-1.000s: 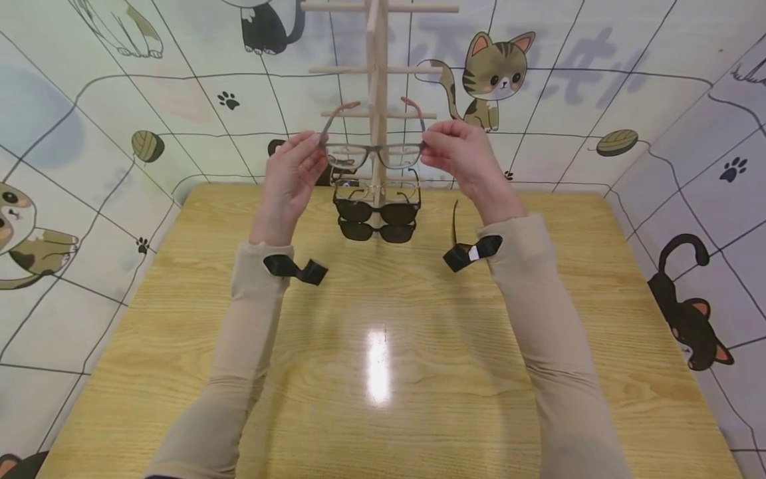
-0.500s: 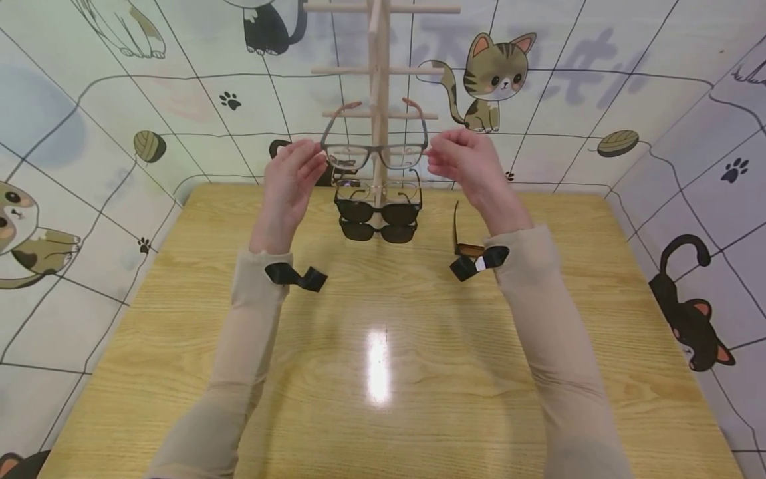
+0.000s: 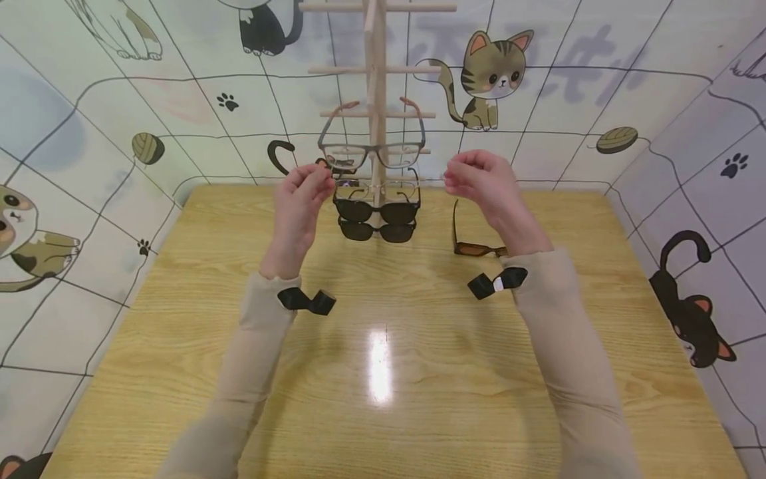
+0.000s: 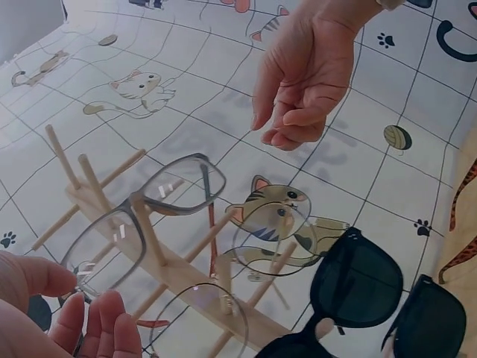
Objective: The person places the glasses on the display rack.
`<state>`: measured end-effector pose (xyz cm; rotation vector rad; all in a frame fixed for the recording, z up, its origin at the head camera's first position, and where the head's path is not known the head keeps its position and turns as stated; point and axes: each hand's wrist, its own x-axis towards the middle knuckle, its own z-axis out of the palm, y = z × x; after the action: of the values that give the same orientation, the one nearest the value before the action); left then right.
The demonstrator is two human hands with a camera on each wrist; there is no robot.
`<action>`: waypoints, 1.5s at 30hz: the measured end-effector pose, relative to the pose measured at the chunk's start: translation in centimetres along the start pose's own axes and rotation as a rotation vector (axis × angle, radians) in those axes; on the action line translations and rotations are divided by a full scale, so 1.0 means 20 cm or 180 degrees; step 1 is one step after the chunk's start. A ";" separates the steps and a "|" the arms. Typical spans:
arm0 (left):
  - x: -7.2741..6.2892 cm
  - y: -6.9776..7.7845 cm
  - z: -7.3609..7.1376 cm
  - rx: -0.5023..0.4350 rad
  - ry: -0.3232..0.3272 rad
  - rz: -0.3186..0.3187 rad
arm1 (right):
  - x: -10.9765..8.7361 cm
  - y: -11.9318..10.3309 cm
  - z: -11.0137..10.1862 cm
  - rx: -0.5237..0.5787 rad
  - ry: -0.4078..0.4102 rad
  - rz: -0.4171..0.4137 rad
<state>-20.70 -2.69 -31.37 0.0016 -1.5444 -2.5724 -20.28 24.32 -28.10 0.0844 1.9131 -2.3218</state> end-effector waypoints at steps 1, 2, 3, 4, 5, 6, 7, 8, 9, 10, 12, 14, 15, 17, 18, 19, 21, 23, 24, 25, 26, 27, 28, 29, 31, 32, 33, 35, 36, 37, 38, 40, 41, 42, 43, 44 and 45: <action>-0.01 -0.01 0.00 0.0022 -0.0003 0.0012 | -0.01 0.00 -0.01 -0.0024 0.0000 0.0008; -0.02 -0.02 0.00 0.0032 -0.0007 0.0020 | -0.01 0.01 -0.02 -0.0030 0.0004 0.0019; -0.02 -0.03 0.00 0.0054 -0.0006 0.0030 | -0.02 0.01 -0.03 -0.0041 0.0010 0.0016; -0.03 -0.04 0.01 0.0070 -0.0002 0.0042 | -0.02 0.02 -0.04 -0.0057 0.0008 0.0011; -0.04 -0.05 0.01 0.0080 -0.0009 0.0061 | -0.03 0.03 -0.05 -0.0061 0.0013 0.0009; -0.05 -0.06 0.01 0.0099 -0.0017 0.0077 | -0.03 0.03 -0.06 -0.0061 0.0021 0.0009; -0.06 -0.07 0.02 0.0114 -0.0022 0.0087 | -0.03 0.04 -0.07 -0.0055 0.0024 0.0014; -0.06 -0.08 0.02 0.0123 -0.0031 0.0089 | -0.04 0.04 -0.08 -0.0046 0.0024 0.0014; -0.07 -0.09 0.02 0.0140 -0.0044 0.0088 | -0.04 0.05 -0.09 -0.0067 0.0027 0.0010; -0.07 -0.10 0.03 0.0155 -0.0056 0.0082 | -0.05 0.06 -0.10 -0.0072 0.0027 0.0010; -0.09 -0.12 0.03 0.0166 -0.0077 0.0074 | -0.05 0.07 -0.12 -0.0096 0.0015 0.0007; -0.10 -0.14 0.04 0.0146 -0.0105 0.0057 | -0.06 0.09 -0.14 -0.0109 0.0013 0.0008; -0.10 -0.15 0.04 0.0136 -0.0124 0.0048 | -0.07 0.10 -0.15 -0.0127 0.0015 0.0007; -0.12 -0.17 0.05 0.0129 -0.0163 0.0016 | -0.08 0.12 -0.17 -0.0139 0.0012 0.0007; -0.13 -0.18 0.06 0.0144 -0.0184 -0.0001 | -0.08 0.13 -0.19 -0.0134 0.0009 0.0008; -0.13 -0.19 0.06 0.0157 -0.0208 -0.0017 | -0.09 0.14 -0.20 -0.0151 0.0015 0.0005; -0.14 -0.21 0.07 0.0176 -0.0247 -0.0057 | -0.10 0.16 -0.22 -0.0181 0.0002 -0.0021; -0.15 -0.23 0.08 0.0198 -0.0287 -0.0091 | -0.11 0.18 -0.25 -0.0160 -0.0021 -0.0040; -0.15 -0.24 0.09 0.0211 -0.0310 -0.0098 | -0.12 0.18 -0.26 -0.0174 -0.0017 -0.0047; -0.16 -0.25 0.10 0.0224 -0.0338 -0.0111 | -0.12 0.19 -0.27 -0.0192 -0.0009 -0.0043; -0.16 -0.26 0.10 0.0232 -0.0367 -0.0127 | -0.13 0.20 -0.28 -0.0195 -0.0001 -0.0040; -0.17 -0.27 0.11 0.0254 -0.0390 -0.0145 | -0.13 0.20 -0.29 -0.0197 0.0019 -0.0026; -0.17 -0.28 0.11 0.0277 -0.0419 -0.0166 | -0.13 0.21 -0.30 -0.0198 0.0034 -0.0014; -0.17 -0.29 0.11 0.0312 -0.0450 -0.0192 | -0.14 0.22 -0.31 -0.0193 0.0050 0.0003; -0.18 -0.30 0.12 0.0379 -0.0512 -0.0248 | -0.14 0.23 -0.33 -0.0217 0.0095 0.0017; -0.18 -0.31 0.13 0.0404 -0.0542 -0.0276 | -0.15 0.23 -0.34 -0.0201 0.0107 0.0018; -0.19 -0.32 0.13 0.0442 -0.0561 -0.0308 | -0.15 0.24 -0.34 -0.0200 0.0117 0.0017; -0.19 -0.33 0.15 0.0515 -0.0621 -0.0358 | -0.16 0.25 -0.36 -0.0192 0.0141 0.0019; -0.20 -0.34 0.15 0.0536 -0.0642 -0.0383 | -0.16 0.26 -0.37 -0.0198 0.0158 0.0025; -0.20 -0.34 0.16 0.0556 -0.0668 -0.0408 | -0.17 0.26 -0.38 -0.0218 0.0177 0.0040; -0.21 -0.35 0.16 0.0570 -0.0691 -0.0425 | -0.17 0.27 -0.39 -0.0235 0.0201 0.0056; -0.22 -0.37 0.17 0.0631 -0.0743 -0.0440 | -0.18 0.28 -0.41 -0.0222 0.0248 0.0091; -0.22 -0.38 0.18 0.0655 -0.0772 -0.0437 | -0.19 0.29 -0.43 -0.0226 0.0270 0.0106; -0.22 -0.39 0.18 0.0681 -0.0799 -0.0433 | -0.19 0.29 -0.44 -0.0223 0.0288 0.0117; -0.23 -0.40 0.19 0.0711 -0.0827 -0.0423 | -0.20 0.30 -0.45 -0.0220 0.0301 0.0125; -0.23 -0.41 0.20 0.0742 -0.0850 -0.0412 | -0.20 0.30 -0.46 -0.0201 0.0308 0.0125; -0.23 -0.43 0.20 0.0769 -0.0876 -0.0405 | -0.21 0.31 -0.47 -0.0179 0.0310 0.0125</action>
<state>-17.37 5.35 -37.30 -0.2459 -2.0066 -2.5471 -15.68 32.64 -35.39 0.2314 2.0011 -2.2763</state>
